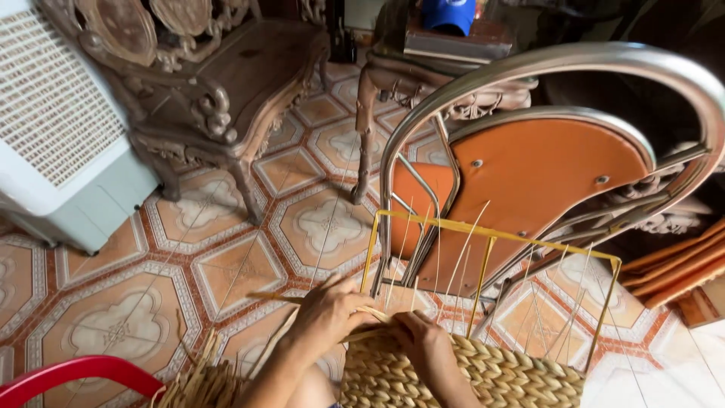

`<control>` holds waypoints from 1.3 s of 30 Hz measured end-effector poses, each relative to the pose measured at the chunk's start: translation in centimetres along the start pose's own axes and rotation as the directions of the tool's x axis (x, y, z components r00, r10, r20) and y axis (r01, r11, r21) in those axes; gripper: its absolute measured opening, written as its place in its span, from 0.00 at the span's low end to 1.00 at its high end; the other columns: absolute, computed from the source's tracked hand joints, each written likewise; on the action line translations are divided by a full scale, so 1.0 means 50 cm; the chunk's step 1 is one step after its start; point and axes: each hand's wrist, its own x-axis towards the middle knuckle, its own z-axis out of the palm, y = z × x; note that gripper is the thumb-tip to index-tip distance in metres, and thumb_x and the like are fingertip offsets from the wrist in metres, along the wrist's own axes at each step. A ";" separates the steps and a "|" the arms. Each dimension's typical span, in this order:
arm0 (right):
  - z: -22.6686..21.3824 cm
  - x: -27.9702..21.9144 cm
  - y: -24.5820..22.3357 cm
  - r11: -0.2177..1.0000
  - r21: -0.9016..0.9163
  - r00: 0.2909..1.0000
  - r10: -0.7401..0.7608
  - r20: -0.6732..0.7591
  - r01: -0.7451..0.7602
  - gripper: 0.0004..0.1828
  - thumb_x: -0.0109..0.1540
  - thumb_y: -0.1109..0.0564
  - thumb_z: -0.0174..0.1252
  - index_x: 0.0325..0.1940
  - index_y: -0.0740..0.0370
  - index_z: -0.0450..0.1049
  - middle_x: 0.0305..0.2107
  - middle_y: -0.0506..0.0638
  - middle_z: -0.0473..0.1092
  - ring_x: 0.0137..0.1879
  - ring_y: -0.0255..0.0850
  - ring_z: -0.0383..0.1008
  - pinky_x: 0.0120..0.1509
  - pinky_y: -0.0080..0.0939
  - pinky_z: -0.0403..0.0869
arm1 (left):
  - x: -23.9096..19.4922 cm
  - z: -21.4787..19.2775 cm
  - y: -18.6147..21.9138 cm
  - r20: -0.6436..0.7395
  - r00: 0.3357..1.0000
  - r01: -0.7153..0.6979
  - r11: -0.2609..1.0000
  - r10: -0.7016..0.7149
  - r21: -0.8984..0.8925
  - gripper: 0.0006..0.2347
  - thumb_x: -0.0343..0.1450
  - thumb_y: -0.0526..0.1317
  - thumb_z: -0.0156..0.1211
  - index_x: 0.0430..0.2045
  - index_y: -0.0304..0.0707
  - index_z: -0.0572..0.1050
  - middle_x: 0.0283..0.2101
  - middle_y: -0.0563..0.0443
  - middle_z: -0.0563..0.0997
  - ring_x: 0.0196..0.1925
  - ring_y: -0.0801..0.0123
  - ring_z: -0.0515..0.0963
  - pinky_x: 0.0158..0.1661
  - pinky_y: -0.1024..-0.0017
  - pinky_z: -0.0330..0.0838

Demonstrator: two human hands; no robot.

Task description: The person sits on the floor with a partially woven water hyacinth basket on their lap and weaves flat weave strips around the basket's rim, tucking and tightening the strips by hand. They occasionally reach to a pile of loose strips beside them to pull new material and continue wrapping the rim.

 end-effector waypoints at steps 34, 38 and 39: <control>0.054 0.014 0.052 0.876 0.316 0.926 0.377 0.019 -0.363 0.05 0.61 0.60 0.59 0.41 0.60 0.71 0.34 0.53 0.81 0.32 0.39 0.85 0.34 0.39 0.83 | -0.035 0.202 -0.109 -0.197 0.979 0.110 0.950 -0.053 0.291 0.15 0.68 0.41 0.70 0.42 0.36 0.74 0.39 0.48 0.78 0.42 0.62 0.74 0.44 0.63 0.72; 0.049 0.018 0.048 0.867 0.219 0.891 0.453 0.032 -0.449 0.06 0.63 0.60 0.59 0.42 0.61 0.69 0.26 0.53 0.79 0.29 0.39 0.83 0.31 0.38 0.80 | -0.043 0.202 -0.092 -0.149 0.988 0.081 0.970 -0.047 0.228 0.12 0.72 0.41 0.68 0.43 0.37 0.73 0.42 0.47 0.77 0.44 0.63 0.74 0.47 0.67 0.75; 0.055 0.015 0.058 0.866 0.221 0.890 0.454 0.032 -0.450 0.06 0.63 0.60 0.59 0.42 0.61 0.69 0.26 0.53 0.79 0.29 0.39 0.83 0.31 0.38 0.80 | -0.045 0.185 -0.061 -0.147 0.988 0.080 0.970 -0.047 0.230 0.12 0.72 0.41 0.68 0.43 0.37 0.73 0.42 0.47 0.77 0.44 0.63 0.74 0.47 0.67 0.75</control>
